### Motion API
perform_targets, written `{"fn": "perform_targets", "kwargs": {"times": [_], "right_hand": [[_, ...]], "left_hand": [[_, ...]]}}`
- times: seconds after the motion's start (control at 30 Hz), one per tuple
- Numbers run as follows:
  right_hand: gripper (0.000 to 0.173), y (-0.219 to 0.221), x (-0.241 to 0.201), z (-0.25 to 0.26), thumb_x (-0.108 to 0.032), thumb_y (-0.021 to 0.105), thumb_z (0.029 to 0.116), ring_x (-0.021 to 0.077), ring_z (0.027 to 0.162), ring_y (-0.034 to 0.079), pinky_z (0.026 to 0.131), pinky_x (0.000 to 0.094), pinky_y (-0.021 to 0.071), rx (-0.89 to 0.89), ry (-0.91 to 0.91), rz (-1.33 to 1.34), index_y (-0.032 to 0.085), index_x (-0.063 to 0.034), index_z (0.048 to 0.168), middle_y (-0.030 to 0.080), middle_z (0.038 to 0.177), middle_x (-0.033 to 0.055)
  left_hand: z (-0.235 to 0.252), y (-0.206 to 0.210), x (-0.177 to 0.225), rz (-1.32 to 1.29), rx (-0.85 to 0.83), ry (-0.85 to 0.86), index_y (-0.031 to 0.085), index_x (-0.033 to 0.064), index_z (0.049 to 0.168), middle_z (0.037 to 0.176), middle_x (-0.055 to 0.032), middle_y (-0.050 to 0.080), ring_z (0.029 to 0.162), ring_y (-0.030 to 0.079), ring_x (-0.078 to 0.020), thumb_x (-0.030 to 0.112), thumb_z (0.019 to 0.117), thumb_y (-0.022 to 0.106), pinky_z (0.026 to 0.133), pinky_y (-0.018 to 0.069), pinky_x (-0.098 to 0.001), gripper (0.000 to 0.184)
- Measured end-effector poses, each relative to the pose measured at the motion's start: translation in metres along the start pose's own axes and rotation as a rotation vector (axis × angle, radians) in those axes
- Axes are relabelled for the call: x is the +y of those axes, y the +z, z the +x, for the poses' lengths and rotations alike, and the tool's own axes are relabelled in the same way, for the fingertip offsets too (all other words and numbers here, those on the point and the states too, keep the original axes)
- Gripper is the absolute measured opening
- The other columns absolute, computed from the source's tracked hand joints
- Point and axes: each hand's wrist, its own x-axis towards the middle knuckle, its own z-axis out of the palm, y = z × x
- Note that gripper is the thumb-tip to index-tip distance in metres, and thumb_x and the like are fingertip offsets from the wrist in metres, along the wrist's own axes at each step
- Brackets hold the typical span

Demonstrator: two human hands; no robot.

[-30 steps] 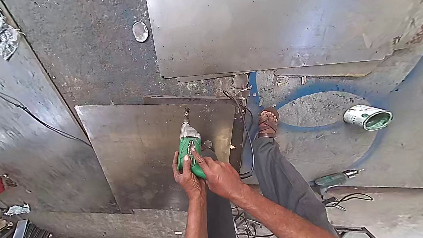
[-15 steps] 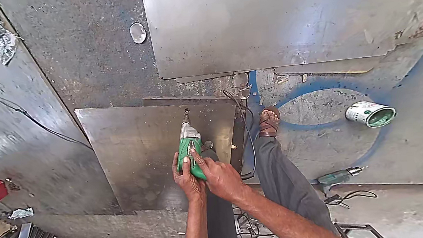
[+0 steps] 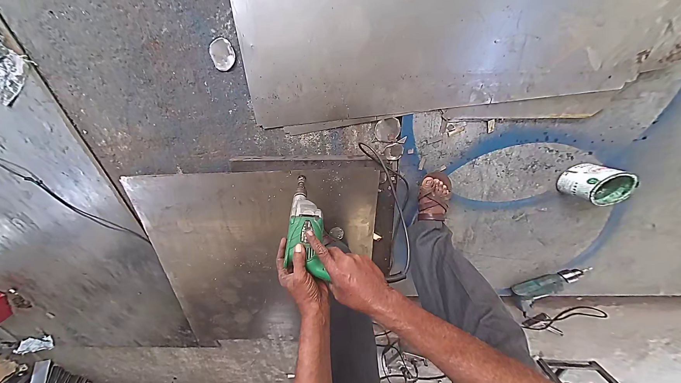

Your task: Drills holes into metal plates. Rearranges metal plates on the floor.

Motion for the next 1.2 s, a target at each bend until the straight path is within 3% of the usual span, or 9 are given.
{"fn": "perform_targets", "kwargs": {"times": [0.23,0.37,0.47,0.57,0.63,0.87,1.03,1.2], "right_hand": [[0.099,-0.019,-0.015,0.013,-0.018,0.067,0.0889,0.0368,0.088,0.070,0.070,0.0533,0.0585,-0.115,0.111,-0.006,0.007,-0.0201,0.168,0.064,0.124,0.0199],[0.110,-0.027,-0.020,0.019,-0.022,0.072,0.0839,0.0374,0.089,0.070,0.070,0.0552,0.0574,-0.177,0.218,-0.021,0.000,-0.0276,0.168,0.062,0.126,0.0204],[0.109,-0.028,-0.020,0.024,-0.025,0.070,0.0848,0.0371,0.090,0.070,0.070,0.0558,0.0574,-0.195,0.276,-0.022,-0.001,-0.0303,0.167,0.065,0.123,0.0184],[0.101,-0.035,-0.026,0.027,-0.021,0.064,0.0881,0.0369,0.086,0.071,0.067,0.0560,0.0570,-0.201,0.294,-0.046,0.002,-0.0325,0.167,0.069,0.111,0.0168],[0.099,-0.043,-0.031,0.030,-0.017,0.062,0.0886,0.0376,0.083,0.070,0.065,0.0562,0.0564,-0.214,0.307,-0.078,0.004,-0.0354,0.167,0.069,0.106,0.0172],[0.097,-0.048,-0.041,0.037,-0.016,0.060,0.0895,0.0369,0.081,0.071,0.065,0.0552,0.0566,-0.220,0.342,-0.094,0.005,-0.0353,0.167,0.070,0.101,0.0163],[0.100,-0.053,-0.046,0.041,-0.021,0.064,0.0874,0.0376,0.086,0.070,0.067,0.0557,0.0568,-0.231,0.342,-0.101,0.004,-0.0347,0.167,0.066,0.118,0.0195],[0.096,-0.055,-0.047,0.041,-0.021,0.061,0.0888,0.0372,0.082,0.070,0.065,0.0552,0.0563,-0.215,0.340,-0.133,0.007,-0.0352,0.167,0.070,0.103,0.0171]], "left_hand": [[0.013,0.012,0.010,0.131,0.011,0.046,0.048,-0.0025,0.146,0.124,-0.0239,0.065,0.105,0.070,-0.0292,0.006,0.0993,0.061,0.089,0.0609,-0.0441,0.049],[0.036,0.013,0.007,0.223,-0.019,0.179,0.051,-0.0070,0.141,0.148,-0.0222,0.051,0.128,0.058,-0.0296,0.007,0.0971,0.056,0.101,0.0536,-0.0427,0.046],[0.039,0.020,0.005,0.158,-0.027,0.227,0.060,-0.0114,0.125,0.131,-0.0225,0.065,0.118,0.067,-0.0273,0.010,0.1053,0.049,0.099,0.0562,-0.0404,0.031],[0.036,0.028,0.010,0.115,0.034,0.189,0.064,-0.0062,0.099,0.105,-0.0180,0.074,0.097,0.073,-0.0241,0.019,0.1086,0.048,0.086,0.0613,-0.0391,0.031],[0.036,0.029,0.012,0.098,0.076,0.157,0.065,-0.0060,0.098,0.098,-0.0174,0.074,0.090,0.074,-0.0235,0.020,0.1086,0.050,0.081,0.0626,-0.0395,0.032],[0.041,0.036,0.024,0.128,0.088,0.135,0.066,-0.0073,0.096,0.093,-0.0187,0.074,0.083,0.074,-0.0245,0.013,0.1058,0.054,0.077,0.0629,-0.0394,0.025],[0.044,0.038,0.028,0.137,0.108,0.121,0.066,-0.0071,0.096,0.092,-0.0182,0.074,0.081,0.074,-0.0237,0.013,0.1060,0.054,0.075,0.0629,-0.0392,0.026],[0.044,0.039,0.028,0.117,0.116,0.115,0.065,-0.0066,0.094,0.092,-0.0188,0.073,0.082,0.074,-0.0251,0.013,0.1055,0.054,0.075,0.0630,-0.0401,0.025]]}}
